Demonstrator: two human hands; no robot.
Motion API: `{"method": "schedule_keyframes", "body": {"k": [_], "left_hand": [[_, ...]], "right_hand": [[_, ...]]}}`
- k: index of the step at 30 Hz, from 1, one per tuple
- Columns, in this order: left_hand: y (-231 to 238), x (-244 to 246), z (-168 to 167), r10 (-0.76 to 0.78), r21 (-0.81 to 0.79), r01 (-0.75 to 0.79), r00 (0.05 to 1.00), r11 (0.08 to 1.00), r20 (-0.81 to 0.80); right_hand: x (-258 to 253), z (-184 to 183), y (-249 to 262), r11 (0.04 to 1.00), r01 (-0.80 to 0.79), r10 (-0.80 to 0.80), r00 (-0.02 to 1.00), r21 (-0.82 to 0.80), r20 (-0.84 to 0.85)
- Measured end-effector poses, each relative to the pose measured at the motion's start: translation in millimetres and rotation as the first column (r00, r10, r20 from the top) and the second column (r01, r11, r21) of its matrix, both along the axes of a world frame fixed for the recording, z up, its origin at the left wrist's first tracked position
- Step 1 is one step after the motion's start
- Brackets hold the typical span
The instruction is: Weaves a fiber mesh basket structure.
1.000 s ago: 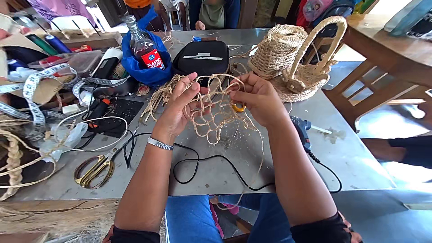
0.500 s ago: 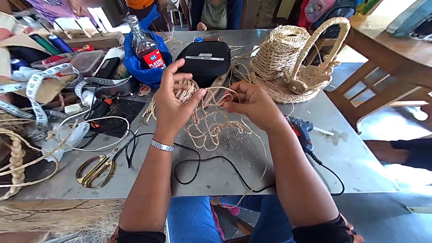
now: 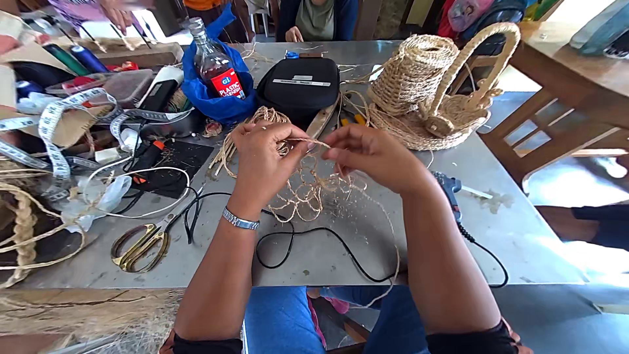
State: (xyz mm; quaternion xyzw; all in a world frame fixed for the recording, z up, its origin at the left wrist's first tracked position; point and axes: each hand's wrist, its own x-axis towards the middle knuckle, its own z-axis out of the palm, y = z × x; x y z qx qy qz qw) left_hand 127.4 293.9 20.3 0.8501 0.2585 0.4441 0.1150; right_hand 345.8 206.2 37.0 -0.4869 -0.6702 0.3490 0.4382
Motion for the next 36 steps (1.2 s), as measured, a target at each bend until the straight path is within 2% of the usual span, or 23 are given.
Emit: {"method": "schedule_keyframes", "body": {"k": [5, 9, 12, 16, 18, 24, 28, 31, 36], "left_hand": [[0.0, -0.1, 0.5, 0.03, -0.008, -0.03, 1.0, 1.0, 0.009], [-1.0, 5.5, -2.7, 0.068, 0.024, -0.069, 0.997, 0.997, 0.047], [-1.0, 6.5, -3.8, 0.067, 0.05, -0.071, 0.996, 0.996, 0.063], [-3.3, 11.5, -5.9, 0.023, 0.09, -0.028, 0.998, 0.996, 0.051], [-5.2, 14.4, -7.2, 0.014, 0.102, -0.019, 0.999, 0.995, 0.043], [-6.6, 17.4, -10.3, 0.044, 0.16, -0.059, 0.994, 0.985, 0.098], [-7.4, 18.1, -10.3, 0.036, 0.159, -0.052, 0.994, 0.986, 0.099], [-9.0, 16.4, -6.5, 0.013, 0.088, -0.021, 0.996, 0.996, 0.089], [-8.9, 10.8, -3.5, -0.037, -0.157, 0.05, 0.996, 0.986, 0.087]], "right_hand": [[13.4, 2.3, -3.7, 0.98, 0.104, -0.124, 0.986, 0.169, 0.109], [3.3, 4.6, -7.2, 0.992, 0.104, -0.115, 0.981, 0.072, 0.155], [-0.2, 2.4, -5.6, 0.991, 0.127, -0.131, 0.985, 0.042, 0.115], [-4.1, -2.9, 1.1, 0.922, 0.297, -0.319, 0.946, 0.247, 0.054], [-10.0, -4.5, 5.0, 0.883, 0.335, -0.342, 0.939, 0.328, -0.04], [-23.3, -7.5, 6.1, 0.953, 0.237, -0.206, 0.964, 0.188, -0.17], [-29.3, -7.0, 6.3, 0.957, 0.286, -0.245, 0.883, 0.045, -0.4], [-31.6, -5.9, 6.7, 0.95, 0.303, -0.3, 0.804, -0.08, -0.514], [-35.1, -12.4, 8.7, 0.928, 0.357, -0.276, 0.85, 0.107, -0.448]]}}
